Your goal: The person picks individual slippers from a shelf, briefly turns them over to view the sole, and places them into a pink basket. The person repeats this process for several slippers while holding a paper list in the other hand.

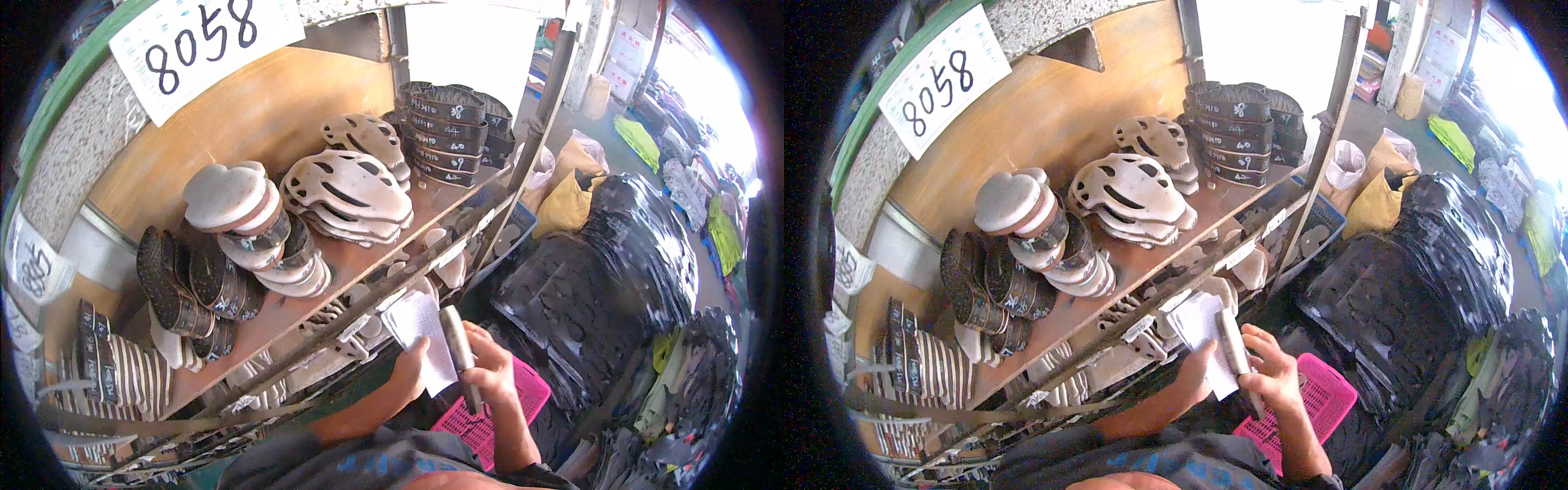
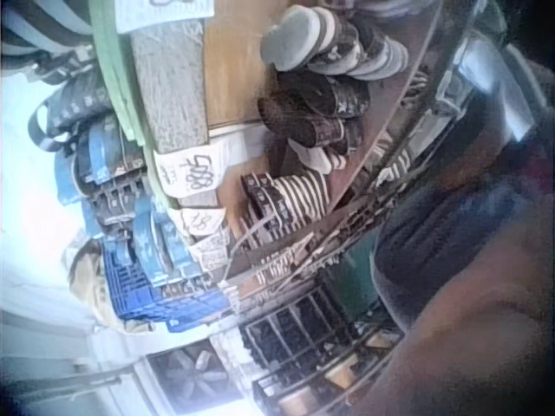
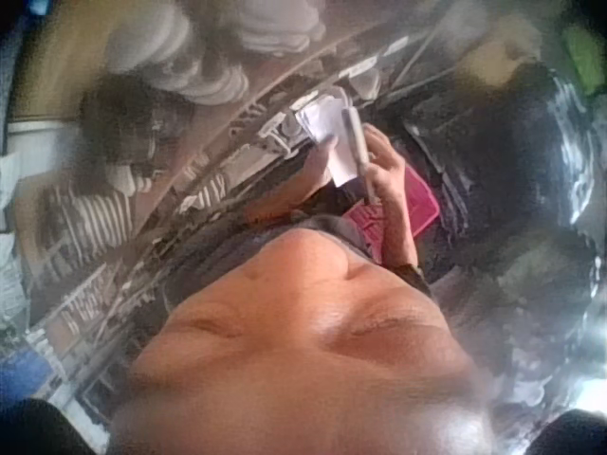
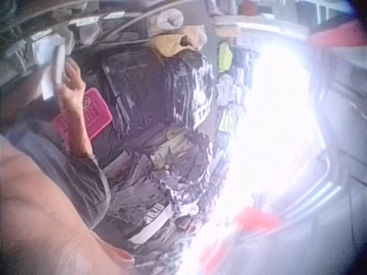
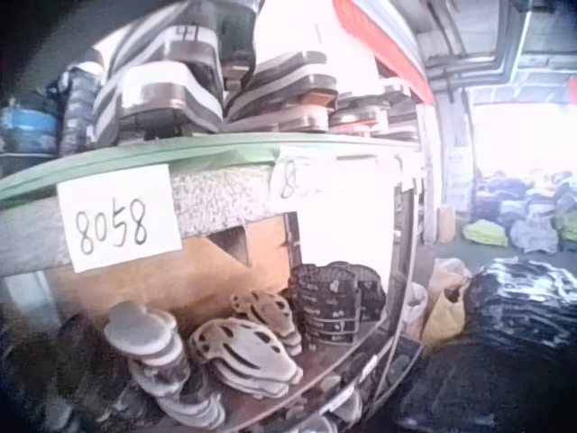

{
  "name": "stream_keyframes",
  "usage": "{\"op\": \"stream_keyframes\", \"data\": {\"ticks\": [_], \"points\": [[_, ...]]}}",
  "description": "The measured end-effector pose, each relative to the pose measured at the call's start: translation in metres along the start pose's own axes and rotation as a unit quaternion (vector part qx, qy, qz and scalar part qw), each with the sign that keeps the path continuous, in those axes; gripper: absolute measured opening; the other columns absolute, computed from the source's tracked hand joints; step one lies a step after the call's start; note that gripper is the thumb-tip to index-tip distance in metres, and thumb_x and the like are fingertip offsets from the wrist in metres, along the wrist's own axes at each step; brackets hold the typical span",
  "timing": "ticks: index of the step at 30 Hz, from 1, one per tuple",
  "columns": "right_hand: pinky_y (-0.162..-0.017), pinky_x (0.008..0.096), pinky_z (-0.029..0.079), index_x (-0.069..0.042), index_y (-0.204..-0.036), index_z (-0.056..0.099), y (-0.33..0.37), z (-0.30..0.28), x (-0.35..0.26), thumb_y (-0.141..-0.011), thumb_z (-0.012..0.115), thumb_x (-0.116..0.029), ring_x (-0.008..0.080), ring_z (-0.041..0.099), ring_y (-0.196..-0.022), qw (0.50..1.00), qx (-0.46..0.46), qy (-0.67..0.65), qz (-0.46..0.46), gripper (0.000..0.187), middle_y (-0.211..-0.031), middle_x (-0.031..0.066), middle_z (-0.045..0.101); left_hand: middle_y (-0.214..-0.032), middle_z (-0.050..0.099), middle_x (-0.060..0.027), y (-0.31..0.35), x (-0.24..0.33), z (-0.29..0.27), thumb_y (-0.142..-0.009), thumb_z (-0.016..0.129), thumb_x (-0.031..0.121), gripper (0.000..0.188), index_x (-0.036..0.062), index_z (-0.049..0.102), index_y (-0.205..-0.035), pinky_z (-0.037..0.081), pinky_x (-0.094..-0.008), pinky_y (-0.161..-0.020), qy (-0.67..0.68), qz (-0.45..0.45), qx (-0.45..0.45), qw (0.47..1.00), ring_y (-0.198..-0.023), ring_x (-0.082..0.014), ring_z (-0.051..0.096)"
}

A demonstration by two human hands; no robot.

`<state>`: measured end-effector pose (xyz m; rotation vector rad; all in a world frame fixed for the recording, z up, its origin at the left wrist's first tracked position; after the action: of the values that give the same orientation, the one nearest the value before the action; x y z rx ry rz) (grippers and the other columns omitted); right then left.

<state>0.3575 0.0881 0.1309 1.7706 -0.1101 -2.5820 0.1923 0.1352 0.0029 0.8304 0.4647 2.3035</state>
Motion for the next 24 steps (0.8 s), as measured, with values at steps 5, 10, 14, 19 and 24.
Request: {"op": "stream_keyframes", "data": {"ticks": [5, 10, 14, 19, 24], "points": [[-0.111, 0.0435, 0.042, 0.009, -0.137, 0.06, -0.059, 0.015, -0.081, -0.068, 0.089, -0.043, 0.0285, 0.055, -0.132, 0.993, -0.06, -0.048, -0.092, 0.091, -0.141, 0.0174, 0.059, -0.117, 0.07, -0.0124, 0.022, 0.007, -0.012, -0.103, 0.063, 0.029, 0.041, -0.0017, 0.061, -0.13, 0.054, -0.0428, -0.097, -0.08, -0.103, 0.062, 0.99, -0.106, -0.0261, 0.069], [-0.103, 0.039, 0.049, 0.0, -0.135, 0.066, -0.15, 0.058, -0.18, -0.07, 0.086, -0.033, 0.0241, 0.062, -0.122, 0.959, -0.087, 0.212, -0.168, 0.075, -0.134, 0.0124, 0.065, -0.111, 0.071, -0.0084, 0.033, 0.005, -0.009, -0.103, 0.063, 0.029, 0.037, -0.0007, 0.065, -0.125, 0.054, -0.0367, -0.091, -0.166, -0.093, 0.039, 0.981, -0.1, -0.0198, 0.069], [-0.1, 0.0369, 0.051, -0.004, -0.125, 0.072, -0.221, 0.122, -0.216, -0.071, 0.087, -0.037, 0.0231, 0.066, -0.114, 0.886, -0.142, 0.362, -0.252, 0.065, -0.125, 0.0153, 0.07, -0.106, 0.071, -0.0058, 0.036, 0.01, -0.01, -0.101, 0.066, 0.032, 0.038, 0.0, 0.068, -0.121, 0.053, -0.0341, -0.086, -0.173, -0.078, 0.047, 0.981, -0.094, -0.017, 0.067], [-0.101, 0.0387, 0.052, -0.004, -0.118, 0.076, -0.275, 0.188, -0.202, -0.067, 0.08, -0.049, 0.0317, 0.069, -0.112, 0.783, -0.196, 0.513, -0.293, 0.068, -0.115, 0.0199, 0.074, -0.102, 0.071, -0.0053, 0.035, 0.012, -0.019, -0.1, 0.069, 0.033, 0.041, -0.0017, 0.068, -0.12, 0.053, -0.0329, -0.082, -0.198, -0.058, 0.068, 0.976, -0.09, -0.0156, 0.067], [-0.107, 0.0453, 0.047, -0.002, -0.123, 0.072, -0.291, 0.217, -0.172, -0.065, 0.081, -0.049, 0.0395, 0.063, -0.119, 0.702, -0.222, 0.631, -0.242, 0.075, -0.124, 0.0251, 0.068, -0.099, 0.072, -0.0057, 0.035, 0.011, -0.026, -0.096, 0.073, 0.032, 0.039, -0.0007, 0.071, -0.116, 0.054, -0.034, -0.078, -0.191, -0.038, 0.097, 0.976, -0.087, -0.0166, 0.068]]}}
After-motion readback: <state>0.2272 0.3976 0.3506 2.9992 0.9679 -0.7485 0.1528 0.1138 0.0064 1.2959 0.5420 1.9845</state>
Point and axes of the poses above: each hand's wrist, its own y-axis away from the middle knuckle, its own z-axis out of the palm, x = y × z, the point moved 2 cm from there along -y, towards the middle knuckle
